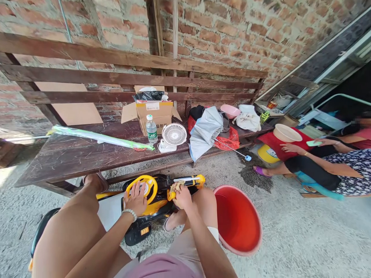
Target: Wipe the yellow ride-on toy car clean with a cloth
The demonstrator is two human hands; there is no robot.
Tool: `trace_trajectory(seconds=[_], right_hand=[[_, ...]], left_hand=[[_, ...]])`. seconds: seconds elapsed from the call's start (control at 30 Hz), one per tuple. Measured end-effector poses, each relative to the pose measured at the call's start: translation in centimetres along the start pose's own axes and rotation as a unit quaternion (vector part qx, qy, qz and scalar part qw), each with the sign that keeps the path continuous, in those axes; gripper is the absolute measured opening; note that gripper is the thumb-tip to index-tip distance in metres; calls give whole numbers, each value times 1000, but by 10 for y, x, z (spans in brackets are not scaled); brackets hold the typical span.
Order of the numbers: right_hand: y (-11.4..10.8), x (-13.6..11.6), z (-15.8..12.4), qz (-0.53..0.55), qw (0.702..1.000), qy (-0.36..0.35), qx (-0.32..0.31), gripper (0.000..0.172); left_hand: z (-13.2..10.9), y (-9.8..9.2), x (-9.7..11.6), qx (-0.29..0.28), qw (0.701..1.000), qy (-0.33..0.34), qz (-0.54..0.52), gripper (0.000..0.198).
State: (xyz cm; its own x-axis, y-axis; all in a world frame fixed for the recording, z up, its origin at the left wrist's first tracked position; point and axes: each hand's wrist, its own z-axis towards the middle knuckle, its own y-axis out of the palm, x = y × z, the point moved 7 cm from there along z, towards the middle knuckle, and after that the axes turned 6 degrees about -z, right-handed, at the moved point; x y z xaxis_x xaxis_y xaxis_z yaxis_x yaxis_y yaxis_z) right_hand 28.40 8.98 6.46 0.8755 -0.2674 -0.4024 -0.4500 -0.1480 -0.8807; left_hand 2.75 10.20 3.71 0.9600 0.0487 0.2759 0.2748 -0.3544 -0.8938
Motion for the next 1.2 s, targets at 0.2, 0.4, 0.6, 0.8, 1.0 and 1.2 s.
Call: trace_trajectory(seconds=[0.2,0.4,0.6,0.8,1.0,1.2], right_hand=[[-81,69,-52,-160,986,-33,43,20],[-69,94,-61,-209,978,7,22,43],[-88,110,4,-173,981,86,18,35],[-114,136,35,-83,984,156,-21,31],[-69,59,-19,-317,945,-60,-49,30],[-16,10,-85,-346,910,-195,-120,34]], left_hand=[[0,2,2,-13,1000,-1,6,74],[2,4,1,-6,1000,-2,-5,76],[1,1,1,1,1000,-4,-15,78],[-2,-4,6,-8,1000,0,-10,73],[0,-2,4,-4,1000,4,-28,76],[0,0,1,18,999,20,-44,74]])
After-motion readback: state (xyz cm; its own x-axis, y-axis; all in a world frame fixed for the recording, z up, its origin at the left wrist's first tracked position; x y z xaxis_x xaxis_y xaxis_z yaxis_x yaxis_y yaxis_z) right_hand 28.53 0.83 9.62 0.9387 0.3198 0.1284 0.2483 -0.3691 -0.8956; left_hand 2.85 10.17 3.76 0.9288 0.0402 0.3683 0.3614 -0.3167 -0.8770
